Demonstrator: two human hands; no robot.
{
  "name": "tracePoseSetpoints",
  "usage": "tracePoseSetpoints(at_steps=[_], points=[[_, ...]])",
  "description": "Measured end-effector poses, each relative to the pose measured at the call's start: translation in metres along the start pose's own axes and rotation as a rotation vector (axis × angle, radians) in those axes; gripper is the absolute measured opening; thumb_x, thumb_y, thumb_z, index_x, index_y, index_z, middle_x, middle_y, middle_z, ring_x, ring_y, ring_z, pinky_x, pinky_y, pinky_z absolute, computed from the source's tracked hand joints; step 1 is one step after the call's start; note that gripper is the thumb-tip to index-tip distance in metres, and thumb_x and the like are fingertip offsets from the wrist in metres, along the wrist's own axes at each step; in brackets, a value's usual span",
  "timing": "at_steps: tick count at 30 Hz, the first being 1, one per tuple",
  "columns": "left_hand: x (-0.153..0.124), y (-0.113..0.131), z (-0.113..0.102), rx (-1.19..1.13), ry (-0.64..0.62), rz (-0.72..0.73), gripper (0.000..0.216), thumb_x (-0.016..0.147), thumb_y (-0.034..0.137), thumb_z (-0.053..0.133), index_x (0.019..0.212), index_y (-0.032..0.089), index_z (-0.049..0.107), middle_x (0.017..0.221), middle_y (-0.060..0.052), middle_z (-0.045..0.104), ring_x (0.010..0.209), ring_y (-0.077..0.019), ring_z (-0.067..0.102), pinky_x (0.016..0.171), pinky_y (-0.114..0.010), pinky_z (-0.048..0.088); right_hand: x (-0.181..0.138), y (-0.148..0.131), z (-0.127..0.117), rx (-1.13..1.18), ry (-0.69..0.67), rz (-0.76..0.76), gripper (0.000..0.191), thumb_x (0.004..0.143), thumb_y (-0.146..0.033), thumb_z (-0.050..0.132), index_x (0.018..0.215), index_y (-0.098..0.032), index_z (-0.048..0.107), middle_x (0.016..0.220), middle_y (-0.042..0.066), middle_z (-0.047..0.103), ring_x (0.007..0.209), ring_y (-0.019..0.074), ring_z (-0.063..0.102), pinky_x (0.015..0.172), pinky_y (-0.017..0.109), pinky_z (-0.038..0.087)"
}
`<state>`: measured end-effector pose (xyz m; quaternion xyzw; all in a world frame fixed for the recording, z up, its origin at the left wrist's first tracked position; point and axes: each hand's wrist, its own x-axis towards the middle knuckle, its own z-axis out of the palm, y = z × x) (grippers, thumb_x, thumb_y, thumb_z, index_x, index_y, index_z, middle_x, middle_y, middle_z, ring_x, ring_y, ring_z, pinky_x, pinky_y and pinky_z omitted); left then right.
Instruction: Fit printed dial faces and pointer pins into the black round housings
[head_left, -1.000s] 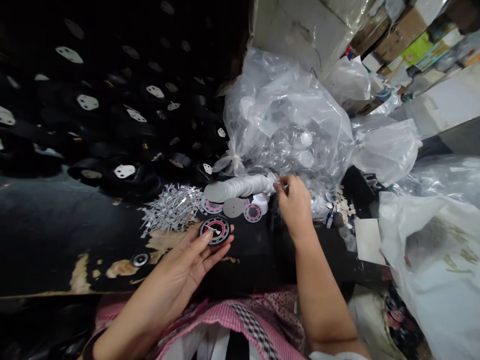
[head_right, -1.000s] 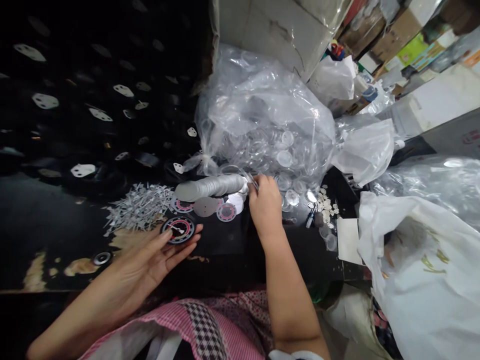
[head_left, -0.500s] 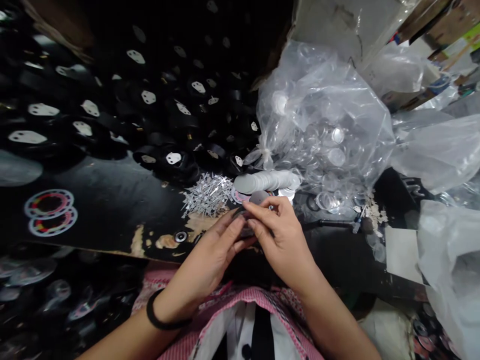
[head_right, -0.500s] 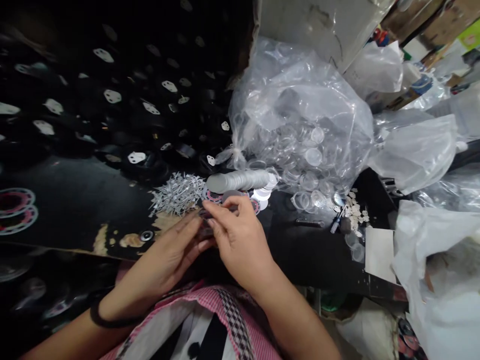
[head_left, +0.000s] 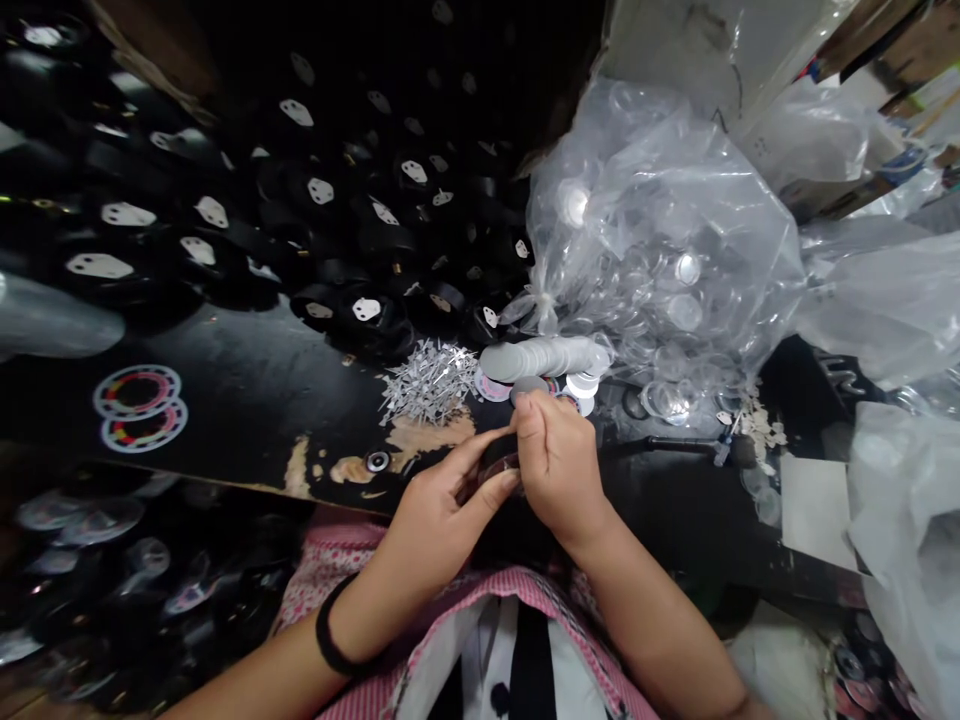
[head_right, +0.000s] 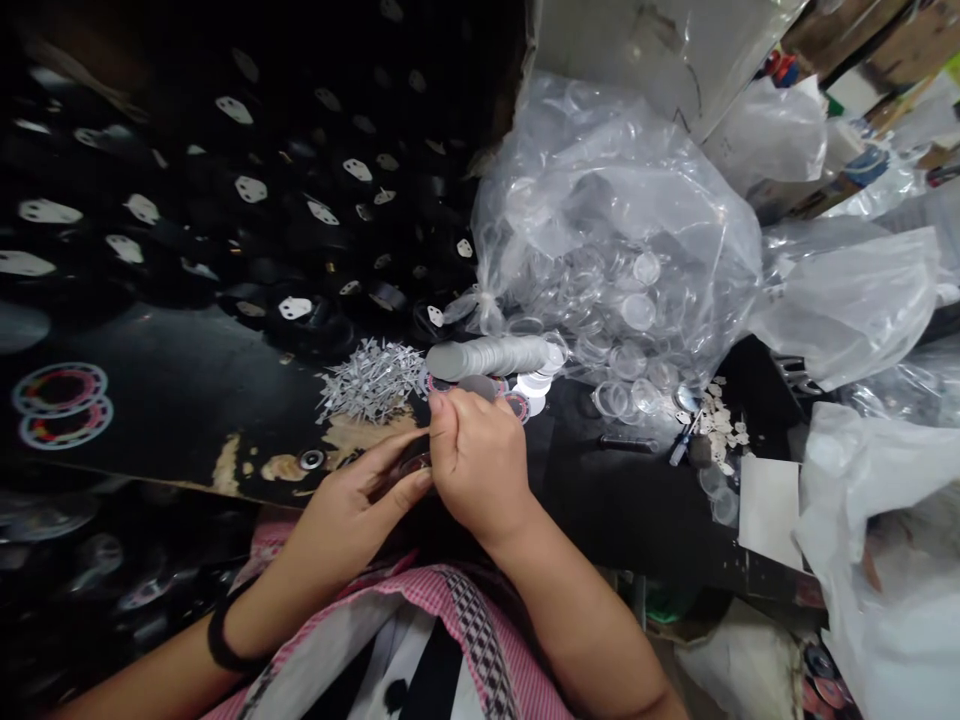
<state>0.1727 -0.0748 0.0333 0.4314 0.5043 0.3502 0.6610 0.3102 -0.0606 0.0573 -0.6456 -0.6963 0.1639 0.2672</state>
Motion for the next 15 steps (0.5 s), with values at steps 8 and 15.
tracePoseSetpoints(at_steps=[8, 15], points=[[0.002, -0.003, -0.013, 0.226, -0.033, 0.054, 0.030, 0.076, 0.032, 0.076, 0.106, 0.026, 0.078, 0.099, -0.003, 0.081, 0.095, -0.0300, 0.073, 0.094, -0.037, 0.053, -0.008, -0.001, 0.006, -0.086, -0.131, -0.032, 0.057, 0.103, -0.061, 0.028, 0.071, -0.020, 0.051, 0.067, 0.000, 0.060, 0.064, 0.0155, 0.053, 0.071, 0.033, 0.031], [-0.024, -0.018, -0.053, 0.305, -0.013, -0.017, 0.032, 0.078, 0.041, 0.076, 0.109, 0.031, 0.078, 0.108, -0.003, 0.079, 0.103, -0.0322, 0.072, 0.096, -0.039, 0.054, -0.007, 0.001, -0.004, 0.194, -0.317, 0.018, 0.046, 0.099, -0.060, 0.045, 0.079, -0.021, 0.059, 0.072, -0.002, 0.065, 0.068, 0.0146, 0.059, 0.071, 0.029, 0.036]])
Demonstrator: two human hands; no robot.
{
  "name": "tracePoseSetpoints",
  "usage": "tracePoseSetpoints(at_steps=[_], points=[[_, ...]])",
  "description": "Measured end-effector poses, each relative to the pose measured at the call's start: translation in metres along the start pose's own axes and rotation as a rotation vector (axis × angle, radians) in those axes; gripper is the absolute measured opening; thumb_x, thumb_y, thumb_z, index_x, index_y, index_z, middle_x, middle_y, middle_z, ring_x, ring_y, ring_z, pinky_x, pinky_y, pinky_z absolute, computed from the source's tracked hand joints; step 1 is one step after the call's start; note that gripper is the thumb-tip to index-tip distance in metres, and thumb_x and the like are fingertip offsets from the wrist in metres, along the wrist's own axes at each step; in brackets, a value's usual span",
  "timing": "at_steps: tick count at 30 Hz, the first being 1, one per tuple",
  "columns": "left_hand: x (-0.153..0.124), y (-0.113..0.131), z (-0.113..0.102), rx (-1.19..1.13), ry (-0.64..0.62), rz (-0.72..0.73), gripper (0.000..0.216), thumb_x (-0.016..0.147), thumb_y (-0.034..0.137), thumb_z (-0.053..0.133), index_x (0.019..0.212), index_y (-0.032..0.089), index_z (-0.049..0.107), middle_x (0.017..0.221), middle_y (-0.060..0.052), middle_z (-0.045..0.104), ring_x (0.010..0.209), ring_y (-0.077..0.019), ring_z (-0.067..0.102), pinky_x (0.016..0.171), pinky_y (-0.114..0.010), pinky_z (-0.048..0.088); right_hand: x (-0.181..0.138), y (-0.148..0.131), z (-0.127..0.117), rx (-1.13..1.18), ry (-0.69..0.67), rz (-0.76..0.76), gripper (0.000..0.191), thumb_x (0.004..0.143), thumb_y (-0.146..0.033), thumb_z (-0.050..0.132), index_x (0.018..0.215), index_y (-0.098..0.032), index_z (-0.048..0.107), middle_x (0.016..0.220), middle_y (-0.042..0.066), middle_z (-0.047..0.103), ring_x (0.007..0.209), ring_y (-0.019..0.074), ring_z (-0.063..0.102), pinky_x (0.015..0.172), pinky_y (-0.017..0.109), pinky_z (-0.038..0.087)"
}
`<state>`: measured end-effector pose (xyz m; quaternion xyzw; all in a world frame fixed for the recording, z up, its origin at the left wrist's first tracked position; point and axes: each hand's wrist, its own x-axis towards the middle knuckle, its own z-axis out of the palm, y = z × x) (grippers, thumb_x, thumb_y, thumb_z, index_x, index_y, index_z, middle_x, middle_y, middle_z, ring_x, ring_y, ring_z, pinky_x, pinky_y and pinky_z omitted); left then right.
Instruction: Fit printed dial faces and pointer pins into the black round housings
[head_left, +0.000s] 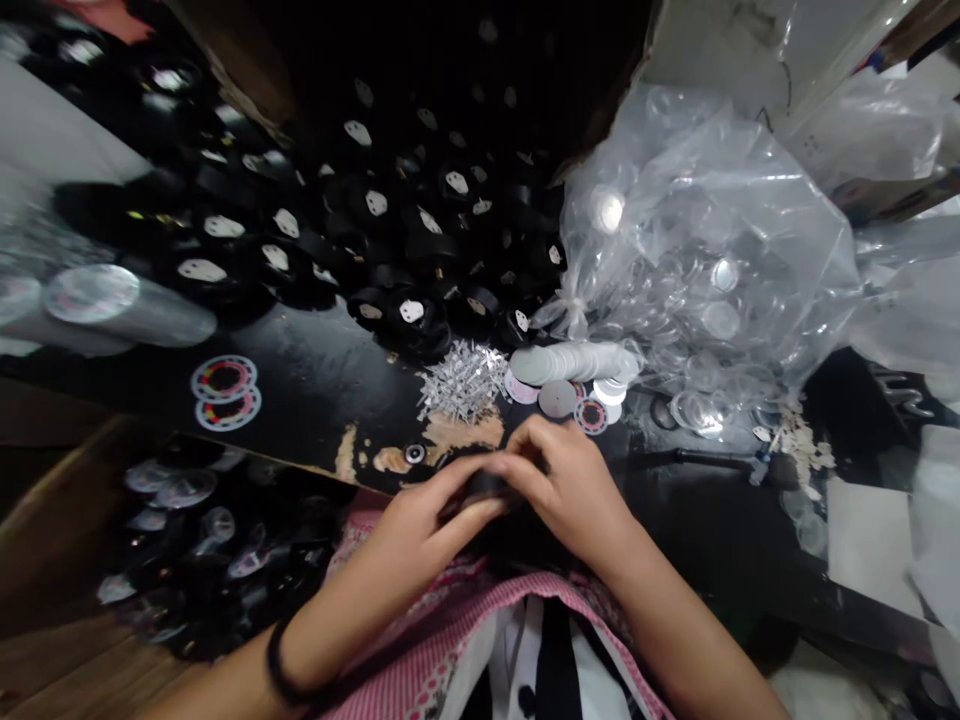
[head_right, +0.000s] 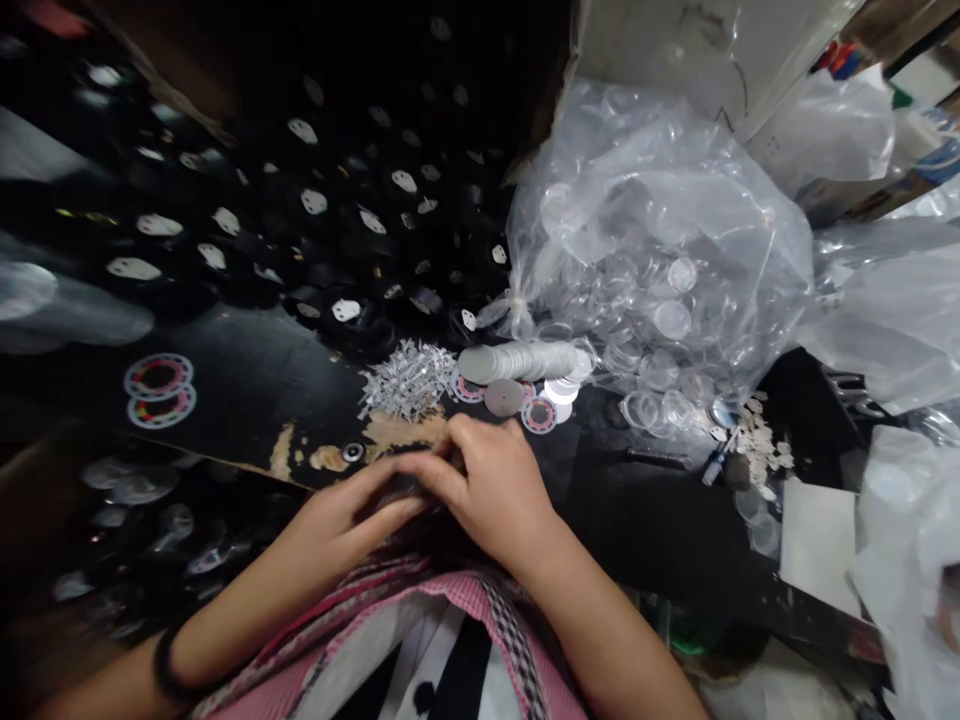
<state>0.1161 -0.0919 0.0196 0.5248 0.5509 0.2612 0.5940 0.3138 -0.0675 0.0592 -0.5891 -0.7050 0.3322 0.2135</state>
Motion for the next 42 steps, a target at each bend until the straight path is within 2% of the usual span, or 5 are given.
tracePoseSetpoints(at_steps=[6, 20, 31, 36, 42], points=[[-0.054, -0.045, -0.077, 0.352, 0.544, 0.094, 0.048, 0.079, 0.045, 0.074, 0.126, 0.055, 0.064, 0.148, 0.017, 0.055, 0.145, -0.0382, 0.036, 0.125, -0.055, 0.016, 0.011, -0.004, -0.005, 0.143, 0.035, 0.047, 0.023, 0.101, -0.036, 0.050, 0.087, -0.021, 0.062, 0.075, -0.001, 0.066, 0.070, 0.0152, 0.061, 0.067, 0.028, 0.038], [0.097, 0.035, -0.047, 0.412, 0.571, 0.548, 0.058, 0.084, 0.032, 0.072, 0.139, 0.026, 0.054, 0.144, -0.009, 0.057, 0.143, -0.0323, 0.038, 0.124, -0.050, 0.013, 0.003, -0.004, 0.000, 0.271, -0.043, 0.139, 0.017, 0.097, -0.033, 0.055, 0.092, -0.020, 0.064, 0.073, -0.002, 0.062, 0.064, 0.0128, 0.055, 0.061, 0.025, 0.040], [0.021, 0.008, 0.012, -0.730, 0.014, -0.215, 0.034, 0.083, 0.039, 0.076, 0.117, 0.033, 0.072, 0.138, -0.003, 0.067, 0.127, -0.0275, 0.062, 0.098, -0.032, 0.056, 0.006, 0.007, -0.001, 0.325, -0.041, 0.177, 0.028, 0.091, -0.047, 0.065, 0.095, -0.020, 0.066, 0.083, 0.000, 0.067, 0.073, 0.0138, 0.062, 0.067, 0.025, 0.048], [0.027, 0.007, 0.011, -0.918, -0.022, -0.366, 0.034, 0.084, 0.031, 0.076, 0.117, 0.028, 0.070, 0.117, -0.007, 0.077, 0.101, -0.0225, 0.075, 0.085, -0.027, 0.061, 0.020, 0.033, -0.016, -0.380, 0.191, 0.232, 0.038, 0.088, -0.034, 0.071, 0.121, -0.017, 0.061, 0.119, 0.015, 0.062, 0.109, 0.0320, 0.062, 0.091, 0.047, 0.048], [0.033, 0.028, 0.018, -1.062, 0.039, -0.395, 0.032, 0.098, 0.036, 0.057, 0.125, 0.023, 0.064, 0.121, -0.013, 0.075, 0.108, -0.0264, 0.073, 0.088, -0.036, 0.062, 0.016, 0.039, -0.008, -0.108, 0.262, 0.116, 0.022, 0.093, -0.014, 0.057, 0.114, -0.017, 0.061, 0.103, 0.008, 0.067, 0.098, 0.0225, 0.065, 0.088, 0.038, 0.051]])
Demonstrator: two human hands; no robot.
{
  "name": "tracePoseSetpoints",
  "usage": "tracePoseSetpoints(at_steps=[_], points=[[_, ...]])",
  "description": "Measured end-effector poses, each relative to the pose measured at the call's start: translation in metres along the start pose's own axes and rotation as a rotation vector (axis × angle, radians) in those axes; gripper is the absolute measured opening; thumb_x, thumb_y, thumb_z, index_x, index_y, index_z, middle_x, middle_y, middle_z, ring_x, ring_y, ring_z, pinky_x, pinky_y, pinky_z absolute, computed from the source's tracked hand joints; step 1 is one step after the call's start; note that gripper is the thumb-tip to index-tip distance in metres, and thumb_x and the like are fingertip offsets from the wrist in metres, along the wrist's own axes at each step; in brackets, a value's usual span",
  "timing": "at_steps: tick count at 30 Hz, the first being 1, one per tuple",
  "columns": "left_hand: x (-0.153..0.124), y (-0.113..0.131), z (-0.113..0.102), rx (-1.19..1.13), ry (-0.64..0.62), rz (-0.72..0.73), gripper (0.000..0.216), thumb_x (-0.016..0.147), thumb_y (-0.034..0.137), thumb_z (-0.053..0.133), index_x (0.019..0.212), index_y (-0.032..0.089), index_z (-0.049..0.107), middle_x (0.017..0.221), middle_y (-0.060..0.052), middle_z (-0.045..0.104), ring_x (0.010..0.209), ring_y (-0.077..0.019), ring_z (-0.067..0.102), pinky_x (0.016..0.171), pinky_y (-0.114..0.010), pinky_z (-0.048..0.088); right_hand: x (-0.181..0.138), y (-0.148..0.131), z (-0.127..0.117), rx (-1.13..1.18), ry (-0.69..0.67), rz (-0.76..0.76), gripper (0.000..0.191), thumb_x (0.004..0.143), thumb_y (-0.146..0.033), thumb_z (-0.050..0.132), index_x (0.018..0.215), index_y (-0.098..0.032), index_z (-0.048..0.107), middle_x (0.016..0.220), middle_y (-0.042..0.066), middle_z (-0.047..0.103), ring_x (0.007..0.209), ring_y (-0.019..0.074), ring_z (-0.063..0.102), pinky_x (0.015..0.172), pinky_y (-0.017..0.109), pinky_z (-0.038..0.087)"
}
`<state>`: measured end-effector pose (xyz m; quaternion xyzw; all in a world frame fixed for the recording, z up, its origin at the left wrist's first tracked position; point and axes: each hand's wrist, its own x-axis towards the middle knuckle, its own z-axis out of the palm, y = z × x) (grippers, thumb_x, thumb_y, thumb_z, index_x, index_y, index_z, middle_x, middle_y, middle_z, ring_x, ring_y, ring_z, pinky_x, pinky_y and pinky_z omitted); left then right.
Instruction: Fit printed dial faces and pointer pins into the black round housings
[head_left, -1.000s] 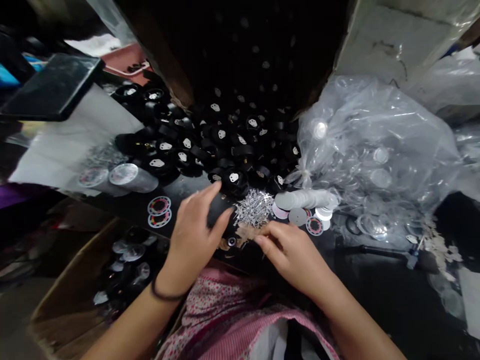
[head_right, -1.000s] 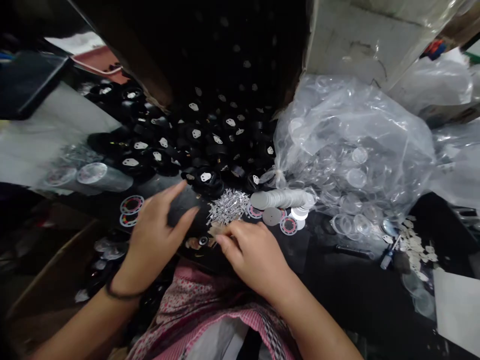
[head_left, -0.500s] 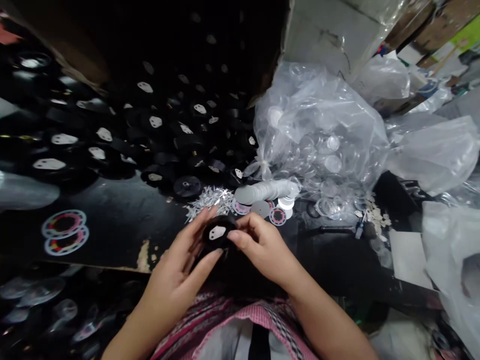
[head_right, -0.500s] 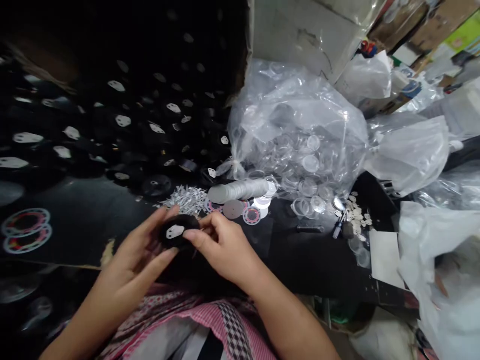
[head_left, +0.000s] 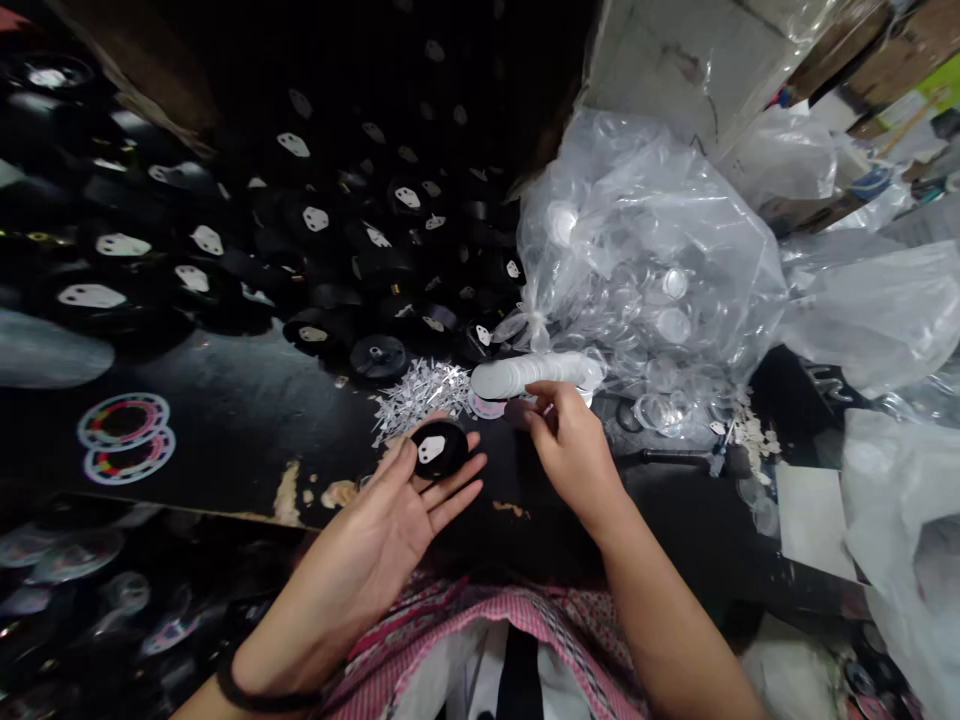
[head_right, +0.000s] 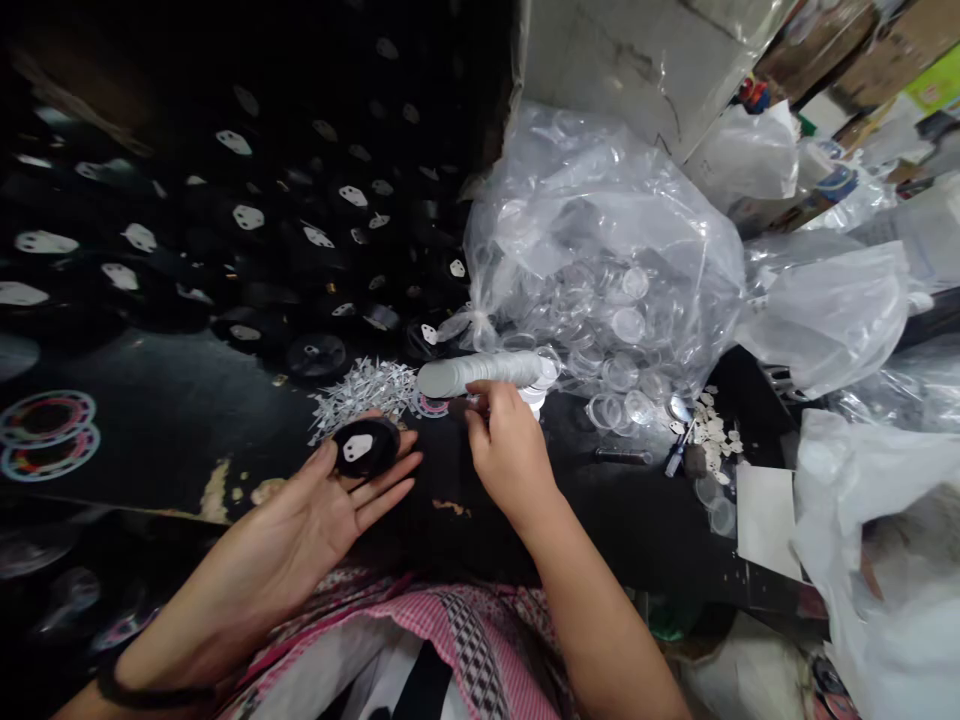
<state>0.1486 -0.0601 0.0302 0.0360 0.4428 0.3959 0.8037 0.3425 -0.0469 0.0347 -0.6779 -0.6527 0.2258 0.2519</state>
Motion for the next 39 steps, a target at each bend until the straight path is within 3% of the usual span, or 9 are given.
tracePoseSetpoints(at_steps=[3, 5, 8, 13, 17, 21, 28, 34, 39], points=[[0.001, 0.003, 0.013, -0.088, -0.031, 0.005, 0.033, 0.100, 0.042, 0.050, 0.120, 0.022, 0.067, 0.132, -0.012, 0.070, 0.119, -0.0316, 0.067, 0.092, -0.046, 0.061, -0.014, -0.008, -0.001, 0.121, -0.066, -0.195, 0.018, 0.096, -0.015, 0.052, 0.106, -0.020, 0.066, 0.098, 0.007, 0.068, 0.094, 0.0196, 0.064, 0.085, 0.034, 0.052], [0.000, 0.003, 0.019, -0.117, -0.045, 0.054, 0.033, 0.100, 0.041, 0.051, 0.117, 0.020, 0.069, 0.128, -0.012, 0.071, 0.119, -0.0296, 0.067, 0.093, -0.044, 0.060, -0.020, -0.012, -0.001, 0.153, -0.091, -0.262, 0.014, 0.097, -0.020, 0.056, 0.100, -0.021, 0.070, 0.101, 0.008, 0.068, 0.097, 0.0197, 0.064, 0.087, 0.034, 0.052], [-0.005, -0.004, 0.021, -0.126, 0.005, 0.174, 0.028, 0.099, 0.033, 0.053, 0.114, 0.019, 0.071, 0.120, -0.010, 0.075, 0.115, -0.0250, 0.069, 0.094, -0.039, 0.060, -0.023, -0.015, 0.002, 0.275, -0.027, -0.157, 0.009, 0.092, -0.026, 0.067, 0.098, -0.022, 0.071, 0.111, 0.008, 0.069, 0.106, 0.0204, 0.065, 0.094, 0.035, 0.052], [-0.006, -0.013, 0.014, -0.037, 0.000, 0.295, 0.026, 0.092, 0.035, 0.065, 0.112, 0.020, 0.074, 0.118, -0.009, 0.076, 0.113, -0.0253, 0.070, 0.095, -0.039, 0.060, -0.021, -0.018, 0.004, 0.491, 0.020, 0.092, 0.024, 0.089, -0.019, 0.063, 0.113, -0.021, 0.065, 0.098, 0.002, 0.072, 0.082, 0.0149, 0.065, 0.076, 0.029, 0.054], [0.000, -0.012, 0.010, 0.087, 0.012, 0.280, 0.030, 0.086, 0.038, 0.073, 0.112, 0.025, 0.075, 0.117, -0.006, 0.076, 0.110, -0.0237, 0.070, 0.091, -0.034, 0.061, -0.021, -0.027, -0.006, 0.492, 0.020, 0.070, 0.020, 0.092, -0.020, 0.060, 0.110, -0.022, 0.069, 0.097, 0.002, 0.072, 0.087, 0.0158, 0.066, 0.081, 0.031, 0.052], [0.000, -0.018, 0.013, 0.157, -0.017, 0.243, 0.034, 0.078, 0.044, 0.080, 0.108, 0.031, 0.078, 0.129, -0.002, 0.072, 0.126, -0.0271, 0.062, 0.095, -0.032, 0.059, -0.020, -0.040, -0.008, 0.459, 0.012, -0.015, 0.014, 0.093, -0.018, 0.060, 0.100, -0.023, 0.071, 0.096, 0.001, 0.070, 0.088, 0.0151, 0.064, 0.081, 0.030, 0.052], [0.004, -0.025, 0.002, 0.289, -0.116, 0.246, 0.034, 0.084, 0.044, 0.075, 0.117, 0.036, 0.075, 0.138, 0.000, 0.067, 0.133, -0.0278, 0.056, 0.106, -0.036, 0.052, -0.019, -0.040, -0.003, 0.586, -0.126, 0.250, 0.007, 0.088, -0.025, 0.064, 0.089, -0.022, 0.058, 0.073, -0.005, 0.058, 0.058, 0.0100, 0.055, 0.053, 0.023, 0.045], [0.006, -0.018, -0.007, 0.384, -0.186, 0.180, 0.032, 0.085, 0.043, 0.074, 0.117, 0.037, 0.075, 0.137, 0.001, 0.067, 0.130, -0.0270, 0.059, 0.102, -0.035, 0.055, -0.017, -0.037, -0.014, 0.498, -0.190, 0.170, 0.004, 0.089, -0.021, 0.062, 0.085, -0.022, 0.060, 0.080, -0.002, 0.060, 0.064, 0.0101, 0.056, 0.055, 0.023, 0.045], [0.003, -0.014, -0.008, 0.372, -0.223, 0.125, 0.031, 0.087, 0.042, 0.072, 0.117, 0.035, 0.075, 0.131, -0.001, 0.071, 0.122, -0.0257, 0.065, 0.101, -0.036, 0.055, -0.013, -0.038, -0.019, 0.505, -0.241, 0.210, 0.010, 0.088, -0.023, 0.063, 0.082, -0.022, 0.055, 0.076, -0.003, 0.060, 0.064, 0.0112, 0.057, 0.054, 0.023, 0.045]])
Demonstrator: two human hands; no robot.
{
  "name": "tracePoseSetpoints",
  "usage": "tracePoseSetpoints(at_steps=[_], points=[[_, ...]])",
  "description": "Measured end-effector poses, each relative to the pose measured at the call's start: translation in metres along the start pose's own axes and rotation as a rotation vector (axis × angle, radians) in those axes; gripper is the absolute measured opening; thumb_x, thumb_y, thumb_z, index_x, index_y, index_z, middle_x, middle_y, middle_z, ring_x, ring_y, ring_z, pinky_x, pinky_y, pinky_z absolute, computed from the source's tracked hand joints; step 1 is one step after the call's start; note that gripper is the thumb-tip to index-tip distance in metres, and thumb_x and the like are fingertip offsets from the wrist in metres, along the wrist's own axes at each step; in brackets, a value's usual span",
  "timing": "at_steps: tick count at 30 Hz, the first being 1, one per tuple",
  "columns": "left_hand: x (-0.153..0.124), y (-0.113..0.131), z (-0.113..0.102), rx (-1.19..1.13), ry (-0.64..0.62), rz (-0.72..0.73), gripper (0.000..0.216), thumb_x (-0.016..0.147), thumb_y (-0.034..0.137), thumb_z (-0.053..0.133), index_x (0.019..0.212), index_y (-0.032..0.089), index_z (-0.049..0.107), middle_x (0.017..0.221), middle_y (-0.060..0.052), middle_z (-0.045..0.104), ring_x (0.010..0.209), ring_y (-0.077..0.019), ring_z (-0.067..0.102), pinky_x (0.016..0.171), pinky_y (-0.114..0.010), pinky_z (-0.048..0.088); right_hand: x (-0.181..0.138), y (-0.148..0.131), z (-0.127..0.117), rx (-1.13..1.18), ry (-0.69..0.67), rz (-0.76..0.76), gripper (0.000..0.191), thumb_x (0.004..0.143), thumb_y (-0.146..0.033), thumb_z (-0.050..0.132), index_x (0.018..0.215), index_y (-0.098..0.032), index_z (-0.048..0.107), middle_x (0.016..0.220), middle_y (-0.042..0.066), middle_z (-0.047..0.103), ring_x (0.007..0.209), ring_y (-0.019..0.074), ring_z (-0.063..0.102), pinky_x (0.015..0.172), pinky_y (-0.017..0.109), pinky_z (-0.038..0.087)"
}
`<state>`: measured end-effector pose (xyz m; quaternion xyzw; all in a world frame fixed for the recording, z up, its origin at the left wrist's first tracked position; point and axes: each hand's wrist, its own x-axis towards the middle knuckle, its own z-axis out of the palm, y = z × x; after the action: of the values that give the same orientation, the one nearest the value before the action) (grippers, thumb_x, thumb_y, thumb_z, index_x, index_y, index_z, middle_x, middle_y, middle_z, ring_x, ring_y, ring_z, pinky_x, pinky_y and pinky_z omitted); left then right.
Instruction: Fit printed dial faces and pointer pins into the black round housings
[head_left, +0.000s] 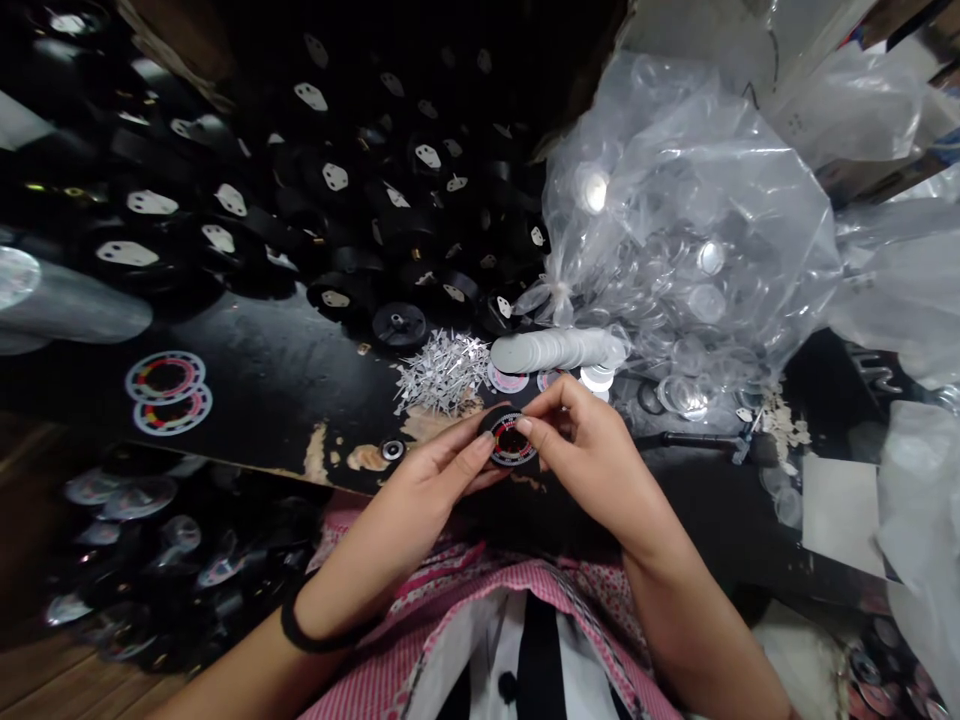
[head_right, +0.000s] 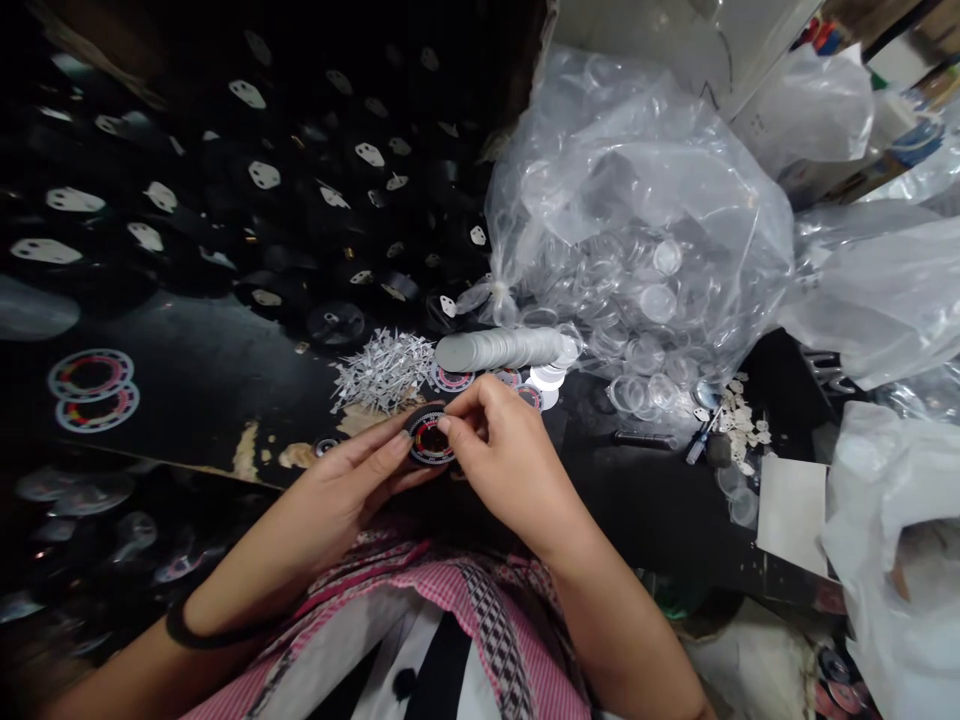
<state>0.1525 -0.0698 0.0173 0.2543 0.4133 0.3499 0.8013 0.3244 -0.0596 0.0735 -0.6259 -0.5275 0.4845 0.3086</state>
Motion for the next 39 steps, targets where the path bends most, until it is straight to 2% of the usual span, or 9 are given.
tracePoseSetpoints(at_steps=[5, 9, 14, 18, 20, 23, 26, 31, 39], points=[[0.000, -0.002, 0.005, -0.009, 0.017, 0.042, 0.030, 0.087, 0.040, 0.072, 0.117, 0.035, 0.075, 0.133, -0.001, 0.069, 0.124, -0.0247, 0.063, 0.101, -0.036, 0.054, 0.002, 0.005, 0.003, -0.010, 0.023, 0.019, 0.015, 0.087, -0.027, 0.064, 0.081, -0.022, 0.052, 0.072, -0.005, 0.057, 0.061, 0.0108, 0.055, 0.052, 0.022, 0.044], [0.001, -0.006, 0.005, 0.042, 0.076, 0.065, 0.033, 0.080, 0.039, 0.079, 0.112, 0.032, 0.076, 0.120, -0.003, 0.075, 0.115, -0.0260, 0.068, 0.103, -0.040, 0.053, -0.003, 0.011, 0.008, -0.058, 0.036, 0.010, 0.017, 0.083, -0.028, 0.070, 0.089, -0.021, 0.055, 0.083, -0.003, 0.062, 0.067, 0.0114, 0.059, 0.060, 0.024, 0.048], [-0.008, -0.009, -0.013, 0.164, 0.185, 0.057, 0.037, 0.073, 0.040, 0.083, 0.107, 0.025, 0.077, 0.113, -0.009, 0.077, 0.111, -0.0318, 0.070, 0.103, -0.045, 0.053, -0.003, 0.011, 0.015, -0.127, -0.123, -0.087, 0.010, 0.092, -0.021, 0.059, 0.102, -0.021, 0.062, 0.096, 0.001, 0.070, 0.082, 0.0143, 0.066, 0.074, 0.028, 0.051], [-0.015, -0.006, -0.025, -0.032, 0.342, 0.123, 0.026, 0.080, 0.033, 0.079, 0.105, 0.026, 0.076, 0.110, -0.005, 0.077, 0.105, -0.0238, 0.072, 0.096, -0.036, 0.057, 0.021, 0.006, 0.026, -0.616, -0.134, -0.283, 0.016, 0.098, -0.019, 0.051, 0.102, -0.018, 0.067, 0.103, 0.008, 0.072, 0.099, 0.0241, 0.065, 0.089, 0.040, 0.047], [-0.016, -0.002, -0.024, -0.139, 0.377, 0.157, 0.018, 0.084, 0.029, 0.075, 0.101, 0.024, 0.076, 0.106, -0.004, 0.078, 0.102, -0.0212, 0.073, 0.092, -0.033, 0.059, 0.033, 0.003, 0.034, -0.916, -0.085, -0.347, 0.017, 0.097, -0.019, 0.051, 0.102, -0.017, 0.067, 0.103, 0.012, 0.071, 0.099, 0.0294, 0.062, 0.085, 0.044, 0.044], [-0.013, 0.004, -0.018, -0.256, 0.350, 0.173, 0.014, 0.088, 0.025, 0.069, 0.101, 0.023, 0.075, 0.106, -0.004, 0.079, 0.104, -0.0205, 0.073, 0.092, -0.034, 0.059, 0.045, 0.000, 0.043, -1.130, -0.105, -0.425, 0.018, 0.097, -0.021, 0.051, 0.104, -0.014, 0.066, 0.103, 0.015, 0.070, 0.097, 0.0322, 0.061, 0.080, 0.044, 0.042], [-0.011, 0.008, -0.013, -0.340, 0.349, 0.212, 0.013, 0.091, 0.025, 0.064, 0.098, 0.023, 0.075, 0.104, -0.003, 0.079, 0.108, -0.0209, 0.071, 0.097, -0.037, 0.058, 0.049, -0.002, 0.043, -1.174, -0.148, -0.444, 0.019, 0.097, -0.022, 0.050, 0.103, -0.012, 0.065, 0.101, 0.015, 0.070, 0.095, 0.0321, 0.062, 0.078, 0.043, 0.041], [-0.010, 0.010, -0.007, -0.316, 0.398, 0.338, 0.011, 0.090, 0.026, 0.067, 0.095, 0.023, 0.076, 0.104, -0.003, 0.079, 0.111, -0.0230, 0.070, 0.108, -0.042, 0.050, 0.047, 0.002, 0.039, -1.118, -0.150, -0.355, 0.017, 0.096, -0.023, 0.051, 0.097, -0.013, 0.065, 0.096, 0.012, 0.072, 0.091, 0.0289, 0.063, 0.076, 0.039, 0.037], [-0.010, 0.008, -0.009, -0.278, 0.441, 0.367, 0.008, 0.087, 0.028, 0.070, 0.093, 0.024, 0.074, 0.107, -0.004, 0.076, 0.117, -0.0259, 0.067, 0.110, -0.045, 0.048, 0.040, 0.005, 0.037, -1.073, -0.123, -0.310, 0.015, 0.096, -0.025, 0.053, 0.095, -0.016, 0.065, 0.099, 0.011, 0.072, 0.094, 0.0280, 0.063, 0.077, 0.038, 0.035]])
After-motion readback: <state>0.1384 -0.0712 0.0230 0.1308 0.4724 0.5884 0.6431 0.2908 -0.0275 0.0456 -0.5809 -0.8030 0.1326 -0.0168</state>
